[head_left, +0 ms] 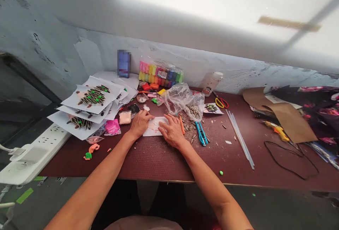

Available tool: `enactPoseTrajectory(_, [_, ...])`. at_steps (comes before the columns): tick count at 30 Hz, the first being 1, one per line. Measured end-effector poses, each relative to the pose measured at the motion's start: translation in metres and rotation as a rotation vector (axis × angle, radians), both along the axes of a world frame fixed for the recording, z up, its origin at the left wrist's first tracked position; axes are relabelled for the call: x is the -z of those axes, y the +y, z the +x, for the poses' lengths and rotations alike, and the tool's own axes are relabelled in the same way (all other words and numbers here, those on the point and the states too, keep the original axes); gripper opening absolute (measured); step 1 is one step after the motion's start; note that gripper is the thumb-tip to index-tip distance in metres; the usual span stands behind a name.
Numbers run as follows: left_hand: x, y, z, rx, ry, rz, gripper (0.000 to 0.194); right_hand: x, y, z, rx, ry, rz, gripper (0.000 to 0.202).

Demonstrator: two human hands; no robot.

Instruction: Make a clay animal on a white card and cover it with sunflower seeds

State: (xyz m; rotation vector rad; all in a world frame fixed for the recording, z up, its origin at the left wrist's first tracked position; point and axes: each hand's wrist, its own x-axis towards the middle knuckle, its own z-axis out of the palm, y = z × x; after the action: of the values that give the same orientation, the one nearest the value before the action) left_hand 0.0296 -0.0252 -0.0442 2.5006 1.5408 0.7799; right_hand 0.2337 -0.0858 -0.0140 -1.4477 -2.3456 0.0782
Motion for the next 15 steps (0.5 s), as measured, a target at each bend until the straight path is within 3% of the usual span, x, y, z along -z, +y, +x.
enactPoseTrajectory(15, [-0.0011, -0.0012, 0.0012, 0.003, 0.079, 0.029, 0.028, -0.0015, 0.0021, -0.0109, -0.001, -0.024, 0.001, 0.033])
